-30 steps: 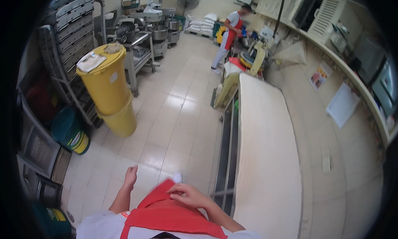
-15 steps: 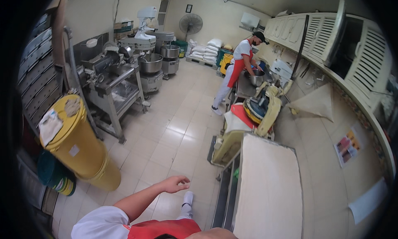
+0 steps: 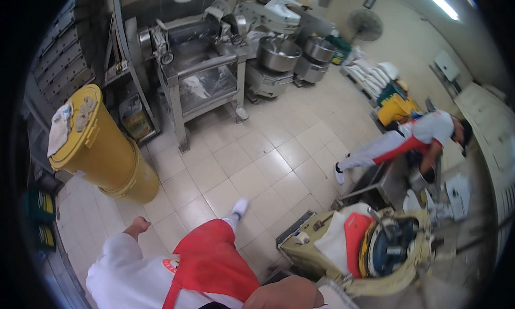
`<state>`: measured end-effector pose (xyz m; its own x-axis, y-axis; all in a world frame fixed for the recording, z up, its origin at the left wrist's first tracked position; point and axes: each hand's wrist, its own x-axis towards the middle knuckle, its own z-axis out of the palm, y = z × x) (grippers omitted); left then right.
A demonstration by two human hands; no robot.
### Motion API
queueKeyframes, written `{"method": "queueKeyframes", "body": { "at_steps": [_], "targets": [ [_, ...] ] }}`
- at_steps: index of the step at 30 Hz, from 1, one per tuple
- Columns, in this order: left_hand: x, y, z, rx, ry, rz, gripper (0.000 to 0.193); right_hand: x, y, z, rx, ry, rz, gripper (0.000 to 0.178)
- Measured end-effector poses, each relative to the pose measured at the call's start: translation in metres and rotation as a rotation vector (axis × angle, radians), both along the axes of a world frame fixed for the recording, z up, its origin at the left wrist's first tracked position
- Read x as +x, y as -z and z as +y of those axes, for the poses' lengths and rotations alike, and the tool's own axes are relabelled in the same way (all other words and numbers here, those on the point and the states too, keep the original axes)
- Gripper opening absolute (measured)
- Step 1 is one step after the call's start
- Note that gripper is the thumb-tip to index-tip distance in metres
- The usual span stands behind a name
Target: The person takes a tray of dough rolls from a rack, then uses both hands to roll multiple pieces of dark dough into long, thin strips on a flour-covered table.
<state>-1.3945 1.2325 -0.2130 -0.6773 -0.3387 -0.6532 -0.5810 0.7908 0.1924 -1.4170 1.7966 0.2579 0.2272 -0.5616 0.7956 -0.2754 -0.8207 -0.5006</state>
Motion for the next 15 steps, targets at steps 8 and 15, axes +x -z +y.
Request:
{"method": "queueKeyframes", "body": {
  "at_steps": [8, 15],
  "targets": [
    [-0.321, 0.075, 0.245, 0.072, 0.270, -0.255, 0.058, -0.308, -0.074, 0.159, 0.275, 0.106, -0.083, 0.030],
    [-0.772, -0.094, 0.716, 0.690, 0.663, 0.401, 0.054, -0.480, -0.028, 0.284, -0.048, 0.304, -0.160, 0.031]
  ]
}}
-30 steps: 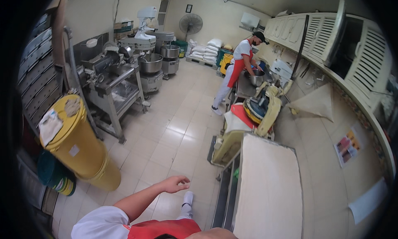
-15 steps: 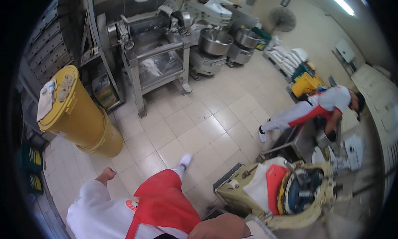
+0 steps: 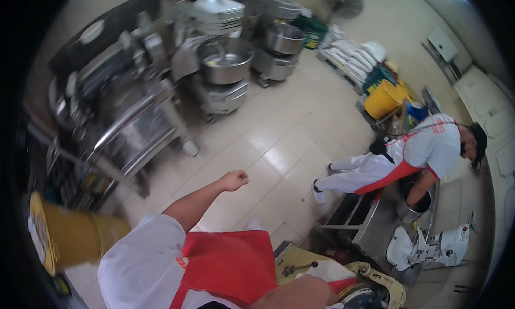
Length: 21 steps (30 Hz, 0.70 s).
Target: The person takes a tray of dough rolls from a rack, then uses both hands to roll multiple pieces of dark dough into long, thin strips on a flour-covered table.
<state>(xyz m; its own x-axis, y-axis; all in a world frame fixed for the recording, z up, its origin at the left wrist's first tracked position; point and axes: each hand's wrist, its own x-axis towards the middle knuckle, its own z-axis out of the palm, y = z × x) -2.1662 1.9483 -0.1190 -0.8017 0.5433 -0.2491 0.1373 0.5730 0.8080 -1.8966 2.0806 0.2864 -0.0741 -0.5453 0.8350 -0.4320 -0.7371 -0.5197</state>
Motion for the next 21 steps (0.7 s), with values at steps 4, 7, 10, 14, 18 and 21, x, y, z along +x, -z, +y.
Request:
{"method": "queueKeyframes", "body": {
  "at_steps": [4, 7, 10, 14, 18, 21],
  "targets": [
    [-0.142, -0.081, 0.161, 0.217, 0.177, 0.064, 0.050, -0.103, 0.019, 0.128, 0.062, 0.129, -0.012, 0.030],
    [-0.225, -0.022, 0.203, 0.075, 0.176, 0.085, 0.048, -0.216, 0.017, 0.220, 0.066, 0.022, 0.158, 0.030],
    [-0.284, 0.057, 0.169, -0.424, 0.318, 0.005, 0.061, -0.309, -0.030, 0.306, 0.182, -0.021, -0.226, 0.031],
    [-0.316, 0.111, 0.117, -0.707, 0.234, -0.039, 0.065, -0.427, -0.066, 0.411, 0.339, -0.128, -0.240, 0.027],
    [-0.304, 0.079, 0.069, -0.851, -0.220, -0.551, 0.055, -0.595, -0.006, 0.492, 0.110, -0.052, 0.140, 0.027],
    [-0.406, 0.102, 0.148, -0.752, -0.042, -0.717, 0.048, -0.666, 0.026, 0.519, 0.005, 0.180, 0.129, 0.033]
  ]
}}
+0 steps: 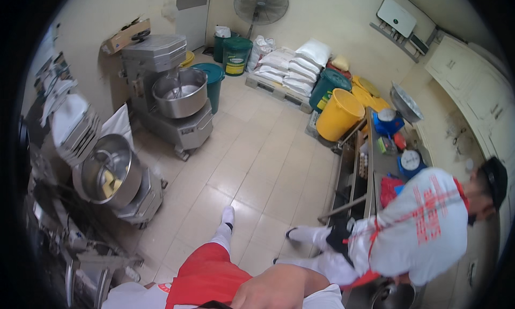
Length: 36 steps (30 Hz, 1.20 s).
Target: The person takes a tray of dough rolls from a rack, then uses both hands to roll multiple pieces of dark dough into long, thin strips on a flour-covered table.
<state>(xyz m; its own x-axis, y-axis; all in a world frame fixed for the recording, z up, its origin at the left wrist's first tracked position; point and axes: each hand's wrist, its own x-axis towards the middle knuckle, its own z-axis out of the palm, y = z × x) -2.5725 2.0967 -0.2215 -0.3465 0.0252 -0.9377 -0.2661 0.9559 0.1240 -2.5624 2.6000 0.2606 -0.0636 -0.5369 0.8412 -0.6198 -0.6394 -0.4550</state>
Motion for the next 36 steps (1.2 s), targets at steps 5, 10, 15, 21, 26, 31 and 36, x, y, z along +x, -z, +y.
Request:
{"method": "queueKeyframes", "body": {
  "at_steps": [5, 10, 15, 21, 26, 31, 36],
  "targets": [
    [-0.210, 0.041, 0.190, 0.062, -0.044, 0.015, 0.048, -0.208, -0.071, 0.141, 0.303, -0.201, -0.223, 0.028],
    [-0.534, 0.009, 0.411, 0.197, 0.351, 0.474, 0.061, -0.381, -0.110, 0.227, 0.130, -0.274, -0.283, 0.029],
    [-0.784, -0.167, 0.687, 0.844, 0.165, 0.772, 0.050, -0.526, -0.112, 0.329, -0.192, 0.059, -0.198, 0.028],
    [-0.943, -0.169, 0.803, 0.895, 0.211, 0.686, 0.052, -0.714, 0.042, 0.523, 0.003, 0.920, -0.690, 0.022],
    [-1.011, -0.117, 0.749, 0.596, 0.139, 0.772, 0.049, -0.910, 0.167, 0.641, 0.473, 1.305, -1.310, 0.028],
    [-1.115, -0.116, 0.733, 0.459, -0.691, 0.646, 0.036, -1.112, 0.168, 0.695, 0.684, 1.099, -1.134, 0.027],
    [-1.280, -0.066, 0.748, 0.618, -1.166, 0.733, 0.032, -1.315, 0.218, 0.738, 1.009, 1.147, -0.886, 0.036]
  ]
}}
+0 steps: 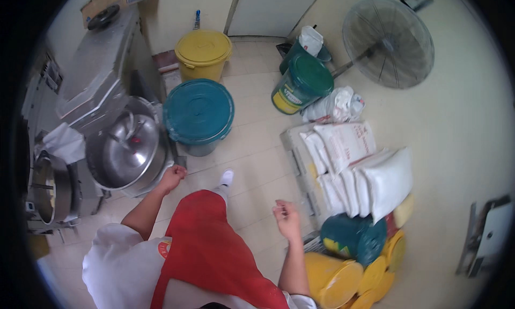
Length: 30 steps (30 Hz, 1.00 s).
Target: The person takes a tray of dough rolls from a rack, then uses both hands to roll multiple pieces of dark dough into long, thin strips on a flour-covered table.
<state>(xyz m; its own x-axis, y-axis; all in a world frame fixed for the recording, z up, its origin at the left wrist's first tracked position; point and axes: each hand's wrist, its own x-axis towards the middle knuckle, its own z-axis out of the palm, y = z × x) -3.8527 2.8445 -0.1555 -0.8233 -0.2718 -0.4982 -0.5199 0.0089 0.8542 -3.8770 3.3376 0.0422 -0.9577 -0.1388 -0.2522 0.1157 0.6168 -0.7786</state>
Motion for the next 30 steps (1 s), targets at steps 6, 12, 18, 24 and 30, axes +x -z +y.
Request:
{"method": "queueKeyframes", "body": {
  "at_steps": [6, 12, 18, 24, 30],
  "targets": [
    [-0.253, -0.004, 0.086, -0.020, -0.243, 0.002, 0.047, -0.129, 0.088, 0.127, 0.305, -0.147, -0.399, 0.043],
    [-0.509, -0.004, 0.104, 0.362, -0.336, 0.111, 0.045, -0.196, 0.175, 0.354, 0.704, -0.742, -0.203, 0.042],
    [-0.635, 0.036, 0.037, 0.489, -0.722, 0.031, 0.035, -0.466, 0.227, 0.343, 0.780, -0.931, -0.268, 0.040],
    [-0.690, 0.077, -0.001, 0.584, -1.083, -0.073, 0.028, -0.850, 0.180, 0.173, 0.585, -0.622, -0.249, 0.038],
    [-0.732, 0.143, -0.095, 0.555, -1.354, -0.055, 0.057, -1.100, 0.042, -0.210, 0.391, -0.873, 0.052, 0.037]
  ]
}}
